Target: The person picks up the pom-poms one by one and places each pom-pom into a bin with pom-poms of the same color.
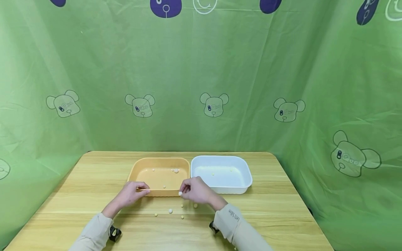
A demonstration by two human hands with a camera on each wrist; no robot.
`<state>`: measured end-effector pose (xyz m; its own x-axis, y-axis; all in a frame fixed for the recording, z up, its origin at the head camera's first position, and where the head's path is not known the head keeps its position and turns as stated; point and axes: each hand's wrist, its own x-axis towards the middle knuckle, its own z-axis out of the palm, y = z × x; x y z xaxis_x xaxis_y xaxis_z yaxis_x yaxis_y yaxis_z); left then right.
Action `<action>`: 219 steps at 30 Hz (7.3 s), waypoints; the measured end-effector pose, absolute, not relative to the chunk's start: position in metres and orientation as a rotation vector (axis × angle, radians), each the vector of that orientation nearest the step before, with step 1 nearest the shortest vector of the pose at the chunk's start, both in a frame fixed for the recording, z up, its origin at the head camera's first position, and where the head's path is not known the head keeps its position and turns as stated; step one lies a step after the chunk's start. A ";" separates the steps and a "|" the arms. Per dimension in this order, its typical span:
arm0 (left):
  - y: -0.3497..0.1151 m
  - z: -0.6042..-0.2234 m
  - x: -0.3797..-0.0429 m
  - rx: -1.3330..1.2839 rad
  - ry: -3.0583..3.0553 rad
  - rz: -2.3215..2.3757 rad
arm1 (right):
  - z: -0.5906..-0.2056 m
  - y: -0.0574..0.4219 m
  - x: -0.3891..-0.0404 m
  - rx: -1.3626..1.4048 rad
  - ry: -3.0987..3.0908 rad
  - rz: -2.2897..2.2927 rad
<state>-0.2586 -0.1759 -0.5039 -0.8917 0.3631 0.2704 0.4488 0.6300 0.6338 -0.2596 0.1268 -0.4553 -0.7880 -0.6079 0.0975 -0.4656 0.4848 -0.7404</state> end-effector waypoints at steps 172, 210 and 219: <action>-0.175 -0.501 -0.257 -0.673 -2.748 -1.108 | -0.460 0.115 -0.254 -1.146 2.495 -0.931; -0.175 -0.503 -0.259 -0.673 -2.749 -1.093 | -0.497 0.083 -0.260 -1.334 2.633 -0.465; -0.176 -0.504 -0.260 -0.677 -2.748 -1.093 | -0.498 0.079 -0.260 -1.357 2.598 -0.466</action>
<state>-0.2600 -0.1764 -0.5044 -0.8951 0.3641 0.2575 0.4415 0.6419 0.6269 -0.2602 0.0794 -0.4982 -0.5700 -0.8216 -0.0091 -0.7671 0.5362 -0.3522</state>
